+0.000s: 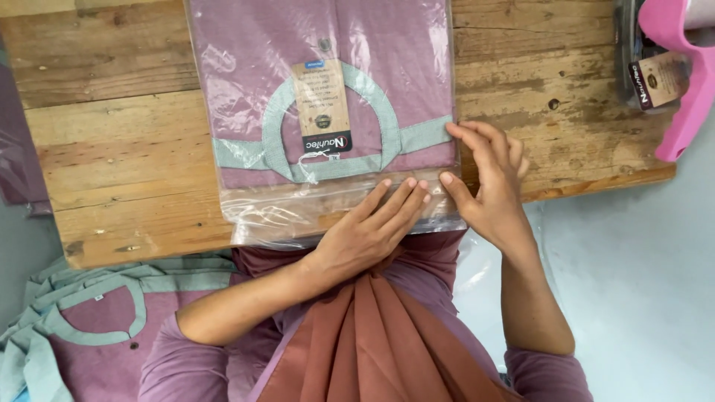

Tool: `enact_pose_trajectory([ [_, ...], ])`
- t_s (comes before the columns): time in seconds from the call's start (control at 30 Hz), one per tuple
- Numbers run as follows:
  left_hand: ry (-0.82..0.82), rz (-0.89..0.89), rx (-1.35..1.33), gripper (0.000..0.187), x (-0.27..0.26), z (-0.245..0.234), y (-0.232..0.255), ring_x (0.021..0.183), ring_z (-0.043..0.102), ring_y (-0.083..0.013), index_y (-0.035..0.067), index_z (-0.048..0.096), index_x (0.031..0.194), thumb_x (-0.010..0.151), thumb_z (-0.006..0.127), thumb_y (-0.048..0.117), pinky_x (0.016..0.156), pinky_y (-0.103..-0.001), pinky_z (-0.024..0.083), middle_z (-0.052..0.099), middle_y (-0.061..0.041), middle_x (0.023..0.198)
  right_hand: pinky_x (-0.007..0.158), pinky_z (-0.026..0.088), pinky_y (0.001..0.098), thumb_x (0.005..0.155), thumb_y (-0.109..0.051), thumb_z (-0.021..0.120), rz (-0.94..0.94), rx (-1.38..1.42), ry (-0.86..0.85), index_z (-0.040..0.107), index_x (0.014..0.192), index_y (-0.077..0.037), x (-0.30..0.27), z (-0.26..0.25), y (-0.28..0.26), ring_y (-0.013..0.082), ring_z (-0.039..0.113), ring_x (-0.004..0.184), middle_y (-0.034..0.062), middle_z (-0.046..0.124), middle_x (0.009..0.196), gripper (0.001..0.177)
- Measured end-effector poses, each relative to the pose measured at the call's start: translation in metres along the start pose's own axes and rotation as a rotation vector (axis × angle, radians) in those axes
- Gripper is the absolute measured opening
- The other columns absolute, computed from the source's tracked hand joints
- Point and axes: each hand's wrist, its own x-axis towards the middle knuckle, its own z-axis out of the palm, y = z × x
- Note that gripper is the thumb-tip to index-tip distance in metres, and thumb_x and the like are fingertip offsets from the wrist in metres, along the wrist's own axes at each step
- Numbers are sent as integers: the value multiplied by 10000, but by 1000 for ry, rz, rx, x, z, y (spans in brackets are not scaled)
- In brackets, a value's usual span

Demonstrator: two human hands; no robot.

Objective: The person removes a folded shirt from a plastic bag, spreads it out on a wooden table, and uses a lint roller to remove lint from the sleeves and torso of the shirt.

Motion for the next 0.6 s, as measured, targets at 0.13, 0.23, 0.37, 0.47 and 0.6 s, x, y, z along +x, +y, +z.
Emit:
enact_pose_trajectory([
  [0.13,25,3,13,450,-2,1,-1,1420,512,-313,-3,561,1437,1037,371,73,1188,-474,425,522,-196,1518,1028,236,445,951,-118,676,-12,44,-68,526,1490,-198,1,-7,6,277,382,1254,45,479,1456,565],
  [0.23,23,5,0,447,-1,3,-1,1420,510,-311,-1,559,1438,1044,360,76,1188,-478,419,522,-195,1519,1017,247,441,931,-111,699,-1,45,-68,522,1492,-193,2,-6,10,274,395,1247,39,483,1469,594],
  [0.37,54,-14,-52,390,6,0,-2,1345,562,-320,6,628,1307,1039,348,49,1139,-470,440,582,-208,1427,996,243,437,920,-92,709,-1,6,-50,508,1499,-177,1,-3,7,281,395,1234,44,480,1469,619],
  [0.47,58,-23,-52,342,17,-6,-6,1309,576,-311,22,633,1249,1043,363,58,1108,-464,448,589,-209,1411,997,233,439,927,-88,701,2,-1,-43,497,1508,-189,0,-3,6,279,389,1228,34,480,1465,624],
  [0.6,91,-36,-71,305,23,2,3,1305,579,-306,23,639,1168,1045,363,62,1100,-462,442,602,-213,1395,991,242,442,922,-75,710,-21,-7,-25,501,1500,-172,0,-1,6,291,400,1227,44,486,1468,623],
])
